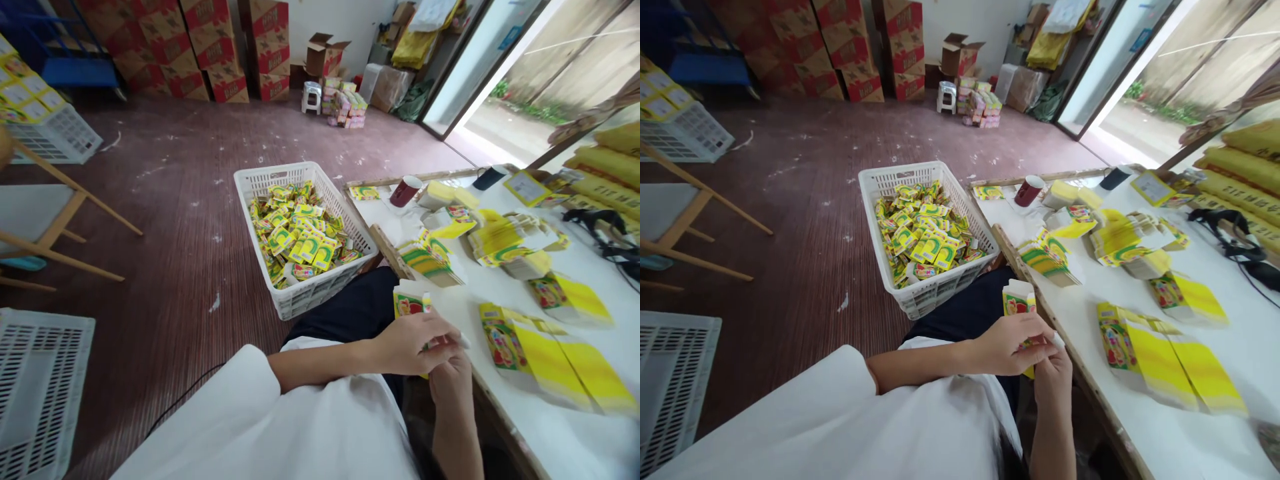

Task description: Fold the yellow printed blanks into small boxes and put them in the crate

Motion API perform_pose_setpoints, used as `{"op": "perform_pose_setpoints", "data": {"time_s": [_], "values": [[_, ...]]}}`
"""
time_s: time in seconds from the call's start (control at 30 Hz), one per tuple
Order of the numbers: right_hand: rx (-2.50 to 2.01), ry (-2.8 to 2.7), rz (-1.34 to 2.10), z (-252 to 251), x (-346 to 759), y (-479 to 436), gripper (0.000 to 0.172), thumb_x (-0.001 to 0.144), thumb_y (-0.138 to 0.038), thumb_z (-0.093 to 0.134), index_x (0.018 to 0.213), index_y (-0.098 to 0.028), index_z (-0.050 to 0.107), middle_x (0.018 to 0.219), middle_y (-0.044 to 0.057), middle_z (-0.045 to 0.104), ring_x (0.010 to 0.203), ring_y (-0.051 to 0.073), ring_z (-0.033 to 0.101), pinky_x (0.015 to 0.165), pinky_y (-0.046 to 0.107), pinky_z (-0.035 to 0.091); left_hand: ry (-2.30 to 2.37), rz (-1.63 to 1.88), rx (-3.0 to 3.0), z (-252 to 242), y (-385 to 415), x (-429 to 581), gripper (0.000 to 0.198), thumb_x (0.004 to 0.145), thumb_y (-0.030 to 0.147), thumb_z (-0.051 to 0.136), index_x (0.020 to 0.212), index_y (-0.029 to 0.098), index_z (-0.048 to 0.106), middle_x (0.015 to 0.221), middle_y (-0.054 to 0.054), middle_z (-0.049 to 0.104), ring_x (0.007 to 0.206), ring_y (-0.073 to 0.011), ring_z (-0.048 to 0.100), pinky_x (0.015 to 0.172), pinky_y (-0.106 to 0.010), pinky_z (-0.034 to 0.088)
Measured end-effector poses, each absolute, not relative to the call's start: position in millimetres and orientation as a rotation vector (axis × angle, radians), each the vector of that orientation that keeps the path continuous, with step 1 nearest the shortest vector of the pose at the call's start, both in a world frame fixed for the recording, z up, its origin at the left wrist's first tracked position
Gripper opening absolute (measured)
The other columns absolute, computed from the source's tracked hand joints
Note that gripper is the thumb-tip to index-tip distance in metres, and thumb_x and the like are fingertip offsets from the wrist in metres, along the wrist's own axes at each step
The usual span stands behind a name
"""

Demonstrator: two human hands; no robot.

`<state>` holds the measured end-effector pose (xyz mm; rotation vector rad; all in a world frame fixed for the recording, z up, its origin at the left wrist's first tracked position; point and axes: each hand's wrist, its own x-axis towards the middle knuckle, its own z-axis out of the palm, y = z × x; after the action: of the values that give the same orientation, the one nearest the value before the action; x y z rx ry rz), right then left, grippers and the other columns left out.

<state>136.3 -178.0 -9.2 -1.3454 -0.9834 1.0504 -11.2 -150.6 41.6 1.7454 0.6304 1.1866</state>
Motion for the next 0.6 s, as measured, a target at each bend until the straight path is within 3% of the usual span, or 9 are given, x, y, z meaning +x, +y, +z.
{"op": "perform_pose_setpoints", "data": {"time_s": [0.13,0.23,0.4,0.47,0.53,0.6], "values": [[-1.422,-1.228,0.987,-3,145,-168,0.025,0.061,-0.034,0.084,0.080,-0.018,0.078,0.087,0.009,0.076,0.088,0.029,0.069,0.081,0.043,0.056,0.550,1.150,1.771,51,-145,-26,0.020,0.094,0.027,0.059,0.108,0.019,0.071,0.106,-0.011,0.072,0.104,-0.0254,0.069,0.093,-0.035,0.055],[-1.450,-1.373,0.886,4,142,-157,0.018,0.062,-0.032,0.080,0.076,-0.021,0.077,0.080,0.007,0.074,0.080,0.026,0.065,0.077,0.042,0.053,0.601,1.126,1.774,52,-135,-36,0.032,0.091,0.036,0.066,0.117,0.017,0.068,0.114,-0.014,0.069,0.108,-0.0269,0.068,0.093,-0.036,0.056],[-1.313,-1.938,0.565,20,134,-129,0.014,0.082,-0.029,0.067,0.091,-0.027,0.077,0.090,0.006,0.075,0.083,0.026,0.063,0.078,0.041,0.051,0.898,0.909,1.942,39,-103,-48,0.093,0.063,0.048,0.090,0.139,0.013,0.050,0.143,-0.025,0.052,0.136,-0.0404,0.050,0.112,-0.055,0.044],[-1.249,-2.089,0.411,27,131,-119,0.016,0.088,-0.022,0.062,0.092,-0.029,0.076,0.090,0.003,0.075,0.087,0.025,0.063,0.083,0.040,0.051,1.072,0.696,1.982,34,-89,-55,0.108,0.054,0.045,0.095,0.144,0.011,0.045,0.142,-0.026,0.053,0.135,-0.0445,0.050,0.112,-0.061,0.041],[-1.202,-2.170,0.301,28,128,-110,0.027,0.092,-0.014,0.054,0.094,-0.031,0.074,0.092,0.001,0.075,0.092,0.022,0.064,0.097,0.043,0.048,1.144,0.502,1.982,32,-75,-62,0.112,0.053,0.041,0.095,0.147,0.012,0.042,0.131,-0.023,0.061,0.121,-0.0441,0.060,0.103,-0.062,0.047],[-1.202,-2.126,0.249,22,124,-99,0.028,0.093,-0.014,0.053,0.103,-0.033,0.072,0.098,0.000,0.073,0.099,0.022,0.065,0.112,0.049,0.040,1.142,0.506,1.908,31,-60,-68,0.095,0.060,0.037,0.090,0.142,0.018,0.047,0.128,-0.016,0.065,0.117,-0.0388,0.064,0.101,-0.055,0.052]]}}
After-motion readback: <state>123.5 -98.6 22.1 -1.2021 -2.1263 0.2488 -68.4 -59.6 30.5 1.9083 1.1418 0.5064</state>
